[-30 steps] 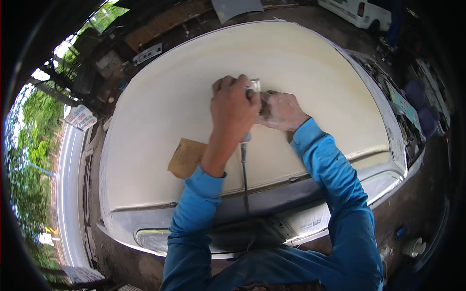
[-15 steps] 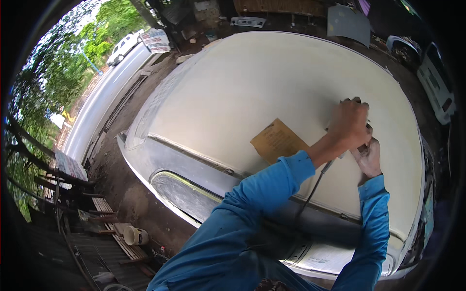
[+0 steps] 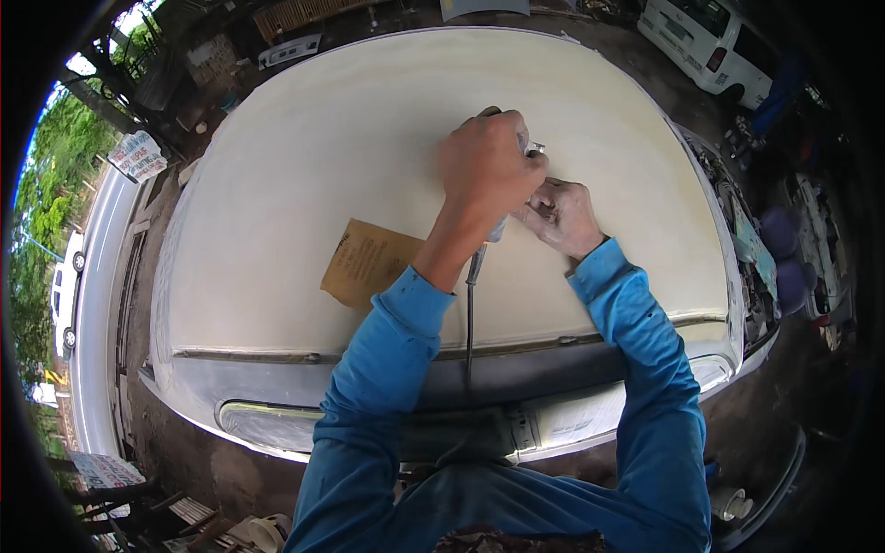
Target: Sanding the roof of a car using an electric orbital sander and sandpaper.
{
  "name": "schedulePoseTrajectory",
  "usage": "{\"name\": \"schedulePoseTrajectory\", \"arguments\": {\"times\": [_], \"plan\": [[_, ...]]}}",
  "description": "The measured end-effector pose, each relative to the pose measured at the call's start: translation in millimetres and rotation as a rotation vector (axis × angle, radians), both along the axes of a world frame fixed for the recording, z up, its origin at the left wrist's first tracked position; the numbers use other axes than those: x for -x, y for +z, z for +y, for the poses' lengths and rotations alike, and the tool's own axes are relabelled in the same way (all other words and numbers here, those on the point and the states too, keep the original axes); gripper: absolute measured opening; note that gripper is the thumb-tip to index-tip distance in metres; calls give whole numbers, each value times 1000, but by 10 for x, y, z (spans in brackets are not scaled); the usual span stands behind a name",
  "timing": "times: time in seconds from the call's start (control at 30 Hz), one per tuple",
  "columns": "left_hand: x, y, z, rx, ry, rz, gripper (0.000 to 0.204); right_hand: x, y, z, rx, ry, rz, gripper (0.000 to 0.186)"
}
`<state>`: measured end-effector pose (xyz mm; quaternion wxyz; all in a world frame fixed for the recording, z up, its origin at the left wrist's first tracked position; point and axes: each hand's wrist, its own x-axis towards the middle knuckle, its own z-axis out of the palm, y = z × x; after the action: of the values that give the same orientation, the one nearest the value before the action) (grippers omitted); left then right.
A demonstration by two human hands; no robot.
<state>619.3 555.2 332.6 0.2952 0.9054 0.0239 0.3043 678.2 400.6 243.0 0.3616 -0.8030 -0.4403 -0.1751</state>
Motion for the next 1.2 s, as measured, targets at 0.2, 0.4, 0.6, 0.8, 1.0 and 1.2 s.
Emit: {"name": "schedulePoseTrajectory", "arguments": {"times": [0.2, 0.4, 0.6, 0.8, 1.0, 1.2], "plan": [[24, -134, -10, -29, -39, -125, 19, 85, 9, -18, 102, -46, 129, 34], [38, -97, -44, -21, -30, -153, 15, 142, 208, 61, 144, -114, -109, 54], [18, -78, -7, 4, -50, -97, 15, 90, 117, 100, 55, 12, -118, 41], [8, -39, 60, 39, -85, -37, 14, 167, 29, -5, 149, 28, -99, 31], [1, -67, 120, 17, -108, -31, 13, 426, 75, 17, 292, -16, -253, 31], [-16, -78, 217, -36, -132, -93, 23, 159, 307, -269, 12, -185, 41, 57]]}}
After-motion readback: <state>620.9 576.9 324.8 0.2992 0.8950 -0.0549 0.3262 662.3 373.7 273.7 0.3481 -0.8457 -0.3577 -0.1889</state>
